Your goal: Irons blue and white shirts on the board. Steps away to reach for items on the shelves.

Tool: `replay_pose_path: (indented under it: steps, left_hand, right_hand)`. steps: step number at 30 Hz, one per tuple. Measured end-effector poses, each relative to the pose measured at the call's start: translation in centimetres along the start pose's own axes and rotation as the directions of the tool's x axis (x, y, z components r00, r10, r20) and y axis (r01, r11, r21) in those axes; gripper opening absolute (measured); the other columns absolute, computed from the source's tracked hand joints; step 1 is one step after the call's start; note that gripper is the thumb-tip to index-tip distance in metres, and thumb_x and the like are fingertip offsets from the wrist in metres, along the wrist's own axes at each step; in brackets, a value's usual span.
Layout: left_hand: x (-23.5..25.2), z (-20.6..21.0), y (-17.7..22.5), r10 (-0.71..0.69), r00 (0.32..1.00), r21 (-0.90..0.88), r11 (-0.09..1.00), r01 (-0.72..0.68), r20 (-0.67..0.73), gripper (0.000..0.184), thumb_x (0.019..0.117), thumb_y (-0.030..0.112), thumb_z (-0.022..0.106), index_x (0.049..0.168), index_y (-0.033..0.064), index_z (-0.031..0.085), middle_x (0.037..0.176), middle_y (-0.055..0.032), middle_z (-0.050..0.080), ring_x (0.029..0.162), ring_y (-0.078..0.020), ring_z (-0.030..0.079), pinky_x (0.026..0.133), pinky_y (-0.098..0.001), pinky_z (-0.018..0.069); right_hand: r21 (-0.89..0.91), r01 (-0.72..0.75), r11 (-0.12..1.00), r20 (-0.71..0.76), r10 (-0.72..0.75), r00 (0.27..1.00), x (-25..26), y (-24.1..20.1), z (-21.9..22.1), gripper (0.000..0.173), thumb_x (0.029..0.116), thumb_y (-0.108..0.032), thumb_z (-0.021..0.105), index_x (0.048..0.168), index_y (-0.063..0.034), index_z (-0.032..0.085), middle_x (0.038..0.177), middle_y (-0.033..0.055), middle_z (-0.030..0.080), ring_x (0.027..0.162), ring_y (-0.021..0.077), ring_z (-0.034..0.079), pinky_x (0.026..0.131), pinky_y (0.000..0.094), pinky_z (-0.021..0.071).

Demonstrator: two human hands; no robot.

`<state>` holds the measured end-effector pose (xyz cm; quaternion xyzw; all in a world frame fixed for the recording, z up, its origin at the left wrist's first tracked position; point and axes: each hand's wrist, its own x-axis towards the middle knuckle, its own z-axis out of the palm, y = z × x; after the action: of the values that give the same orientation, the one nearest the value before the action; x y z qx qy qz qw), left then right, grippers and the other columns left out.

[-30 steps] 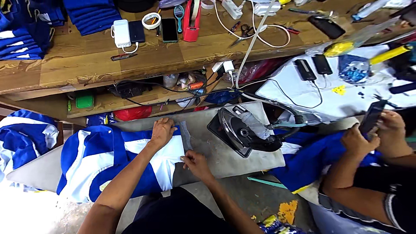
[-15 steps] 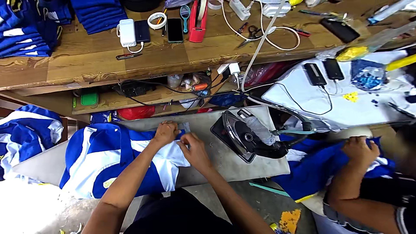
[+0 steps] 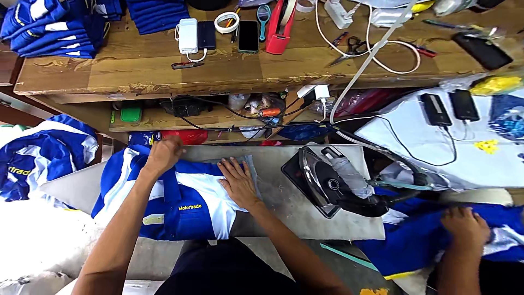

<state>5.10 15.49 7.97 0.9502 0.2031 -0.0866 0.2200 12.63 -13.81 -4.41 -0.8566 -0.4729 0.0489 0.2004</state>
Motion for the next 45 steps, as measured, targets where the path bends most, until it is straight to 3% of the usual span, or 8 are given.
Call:
replay_pose_path:
  steps: [5,11,15,20,27,30,33,45]
  left_hand:
    - [-7.6,0.3,-4.5,-0.339,0.938,0.005,0.941,0.340,-0.068,0.030,0.1027,0.022,0.056,0.116,-0.0018,0.069,0.114,-0.0262,0.069,0.107,-0.0453,0.067,0.091,-0.0669,0.0514]
    - [-11.3,8.5,-5.3,0.082,0.984,0.044,0.996,-0.076,-0.155,0.027,0.0919,0.011,0.061,0.116,0.0055,0.074,0.134,-0.0157,0.066,0.128,-0.0418,0.058,0.100,-0.0618,0.0481]
    - [-11.7,10.3,-5.3,0.073,0.978,0.132,0.990,-0.048,-0.196,0.024,0.0953,0.007,0.055,0.112,-0.0011,0.070,0.117,-0.0229,0.070,0.111,-0.0438,0.067,0.091,-0.0612,0.0525]
    - [-14.5,7.2,-3.6,-0.110,0.968,0.088,0.992,0.093,0.227,0.025,0.1006,0.010,0.053,0.117,-0.0024,0.068,0.121,-0.0243,0.068,0.117,-0.0423,0.065,0.101,-0.0604,0.0494]
    - [-9.3,2.4,-3.8,-0.005,0.971,-0.007,1.000,0.003,-0.239,0.032,0.1029,0.025,0.055,0.121,0.0036,0.070,0.122,-0.0177,0.070,0.120,-0.0365,0.064,0.104,-0.0561,0.0491]
    - [-6.3,3.3,-3.8,0.090,0.995,0.078,0.993,-0.094,0.053,0.055,0.1023,0.051,0.053,0.140,0.0128,0.061,0.136,-0.0138,0.065,0.137,-0.0358,0.053,0.119,-0.0610,0.0290]
    - [-5.1,2.6,-2.9,-0.211,0.922,0.362,0.928,0.084,0.326,0.038,0.1061,0.028,0.049,0.122,-0.0019,0.067,0.118,-0.0259,0.070,0.119,-0.0444,0.063,0.114,-0.0642,0.0310]
    - [-2.1,9.2,1.8,-0.033,0.994,-0.027,0.999,0.036,0.100,0.044,0.1090,0.037,0.043,0.120,0.0017,0.066,0.114,-0.0192,0.072,0.115,-0.0360,0.066,0.107,-0.0567,0.0420]
  right_hand:
    - [-0.059,-0.038,0.998,0.017,0.039,0.999,0.2,-0.7,-0.6,0.062,0.1078,-0.057,0.027,0.160,-0.0269,0.040,0.166,0.0019,0.037,0.155,0.0313,0.029,0.121,0.0715,0.0142]
    - [0.188,0.279,0.942,-0.081,-0.268,0.960,1.6,-1.2,-0.8,0.035,0.1079,-0.019,0.044,0.133,-0.0112,0.068,0.144,0.0062,0.063,0.142,0.0246,0.052,0.120,0.0482,0.0377]
    - [0.108,0.252,0.962,0.040,-0.258,0.965,1.8,-0.9,-0.1,0.049,0.1111,-0.037,0.032,0.150,-0.0157,0.054,0.157,0.0012,0.051,0.150,0.0204,0.041,0.125,0.0494,0.0281]
    - [0.005,0.185,0.983,0.102,-0.185,0.978,1.8,-1.6,-0.1,0.053,0.1106,-0.042,0.029,0.156,-0.0200,0.046,0.163,-0.0031,0.043,0.153,0.0229,0.034,0.124,0.0541,0.0258]
    - [-0.003,0.183,0.983,0.083,-0.182,0.980,1.7,-1.5,0.1,0.053,0.1102,-0.042,0.030,0.157,-0.0242,0.044,0.164,-0.0016,0.042,0.154,0.0261,0.033,0.124,0.0540,0.0265]
    - [-0.043,0.167,0.985,0.101,-0.162,0.982,1.7,-1.7,-0.1,0.053,0.1098,-0.044,0.028,0.158,-0.0277,0.043,0.165,-0.0016,0.040,0.154,0.0281,0.033,0.123,0.0551,0.0265]
    - [-0.098,0.123,0.988,0.110,-0.112,0.988,1.6,-2.1,-0.2,0.053,0.1088,-0.045,0.029,0.158,-0.0298,0.042,0.166,-0.0004,0.038,0.153,0.0306,0.034,0.121,0.0572,0.0279]
    - [-0.129,0.103,0.986,0.111,-0.089,0.990,1.6,-2.1,0.0,0.055,0.1085,-0.048,0.028,0.159,-0.0310,0.041,0.166,-0.0013,0.037,0.154,0.0302,0.032,0.122,0.0574,0.0260]
